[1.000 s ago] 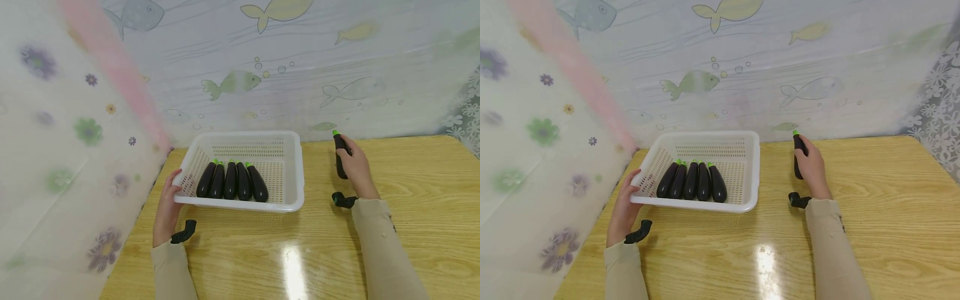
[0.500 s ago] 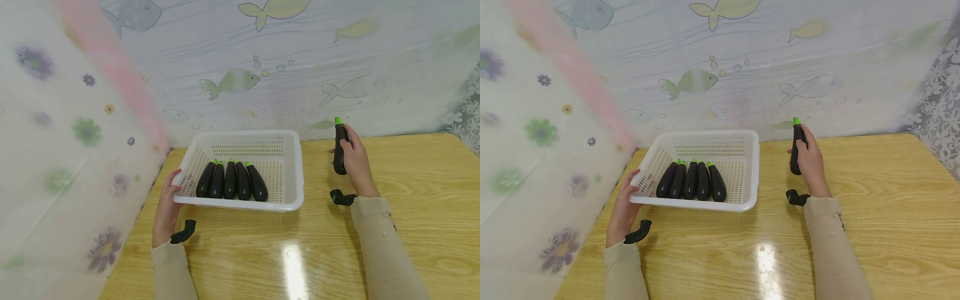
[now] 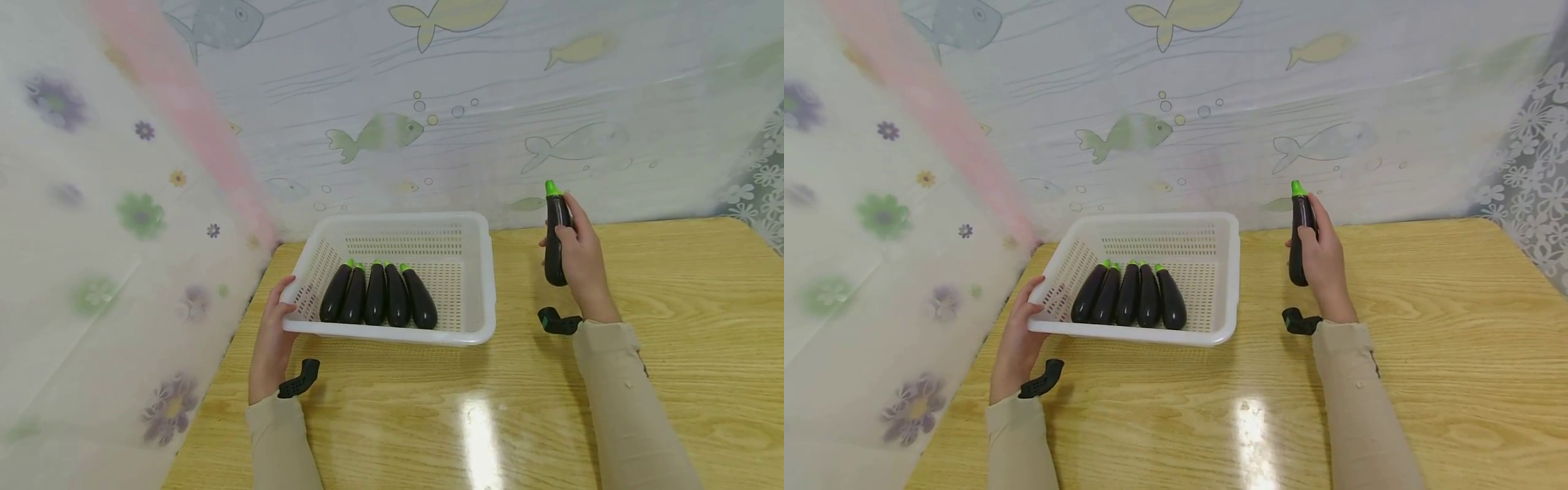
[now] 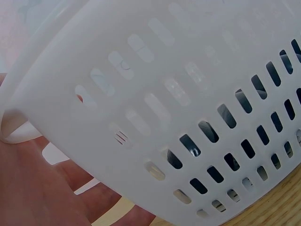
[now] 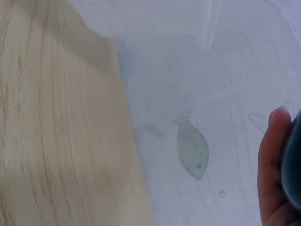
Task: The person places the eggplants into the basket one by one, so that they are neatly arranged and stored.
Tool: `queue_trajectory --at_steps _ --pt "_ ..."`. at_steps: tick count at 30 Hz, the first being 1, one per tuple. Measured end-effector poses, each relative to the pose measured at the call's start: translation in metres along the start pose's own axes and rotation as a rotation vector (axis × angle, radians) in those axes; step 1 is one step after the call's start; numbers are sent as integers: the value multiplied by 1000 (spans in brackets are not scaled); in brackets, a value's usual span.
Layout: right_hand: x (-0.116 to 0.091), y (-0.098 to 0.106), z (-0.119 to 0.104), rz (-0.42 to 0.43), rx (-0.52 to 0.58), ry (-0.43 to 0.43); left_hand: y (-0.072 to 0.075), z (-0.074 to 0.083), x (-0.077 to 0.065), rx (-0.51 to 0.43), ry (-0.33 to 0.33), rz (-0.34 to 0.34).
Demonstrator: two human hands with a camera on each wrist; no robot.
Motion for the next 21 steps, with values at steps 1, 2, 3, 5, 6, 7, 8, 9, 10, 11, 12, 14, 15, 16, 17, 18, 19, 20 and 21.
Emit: queue_trajectory --at_steps 1,2,3,5,6,7,8,9,10,11,12,14,15,16,17,18,19,20,21 --pt "0 0 -2 5 0 9 0 0 0 -2 -1 -1" --pt "0 0 -5 10 -1 17 0 0 0 -3 -2 -1" --pt "0 0 -7 15 -4 26 0 0 -1 -5 -1 -1" --pt "-1 0 -12 22 -22 42 0 0 -1 -4 1 3" --pt "-2 0 -15 24 -32 51 0 0 -2 -4 1 4" --pt "-2 -1 -18 24 -40 60 0 1 -2 -4 0 5" --pt "-2 -2 -21 25 -47 72 -1 1 -3 -3 -1 5" --pt "-2 -2 -23 24 -50 85 -1 2 -3 -1 -2 5" --pt "-2 -3 -26 23 -53 98 -1 2 -3 0 -4 5" --pt "-2 -4 -29 22 -52 111 -1 2 -3 0 -4 5" --pt "-2 -5 -32 20 -54 122 -1 2 -3 -2 -6 3" --pt "-2 -8 -36 10 -54 137 0 1 -2 -7 -5 1" --pt "-2 -9 -38 2 -59 142 1 1 -2 -8 -2 3" --pt "-2 -10 -40 -6 -63 146 2 0 -1 -11 -1 4" --pt "-2 -12 -42 -14 -66 149 2 -1 0 -11 2 6" --pt "-3 -13 -43 -21 -69 151 2 -1 0 -14 3 5" --pt "-3 -15 -46 -28 -70 154 3 -1 1 -12 5 5" --pt "-4 -16 -48 -33 -74 160 3 -2 1 -11 5 6" --pt "-6 -18 -52 -36 -78 167 3 -2 2 -9 6 8"
Point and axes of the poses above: each hand's wrist, its own x-axis towards the middle knuckle, its own y-axis out of the back of the hand, z = x × y, the point moved 10 cm from there along x, towards the middle knuckle, and after that the axes turned 8 degrees about y, right-handed, at the moved point
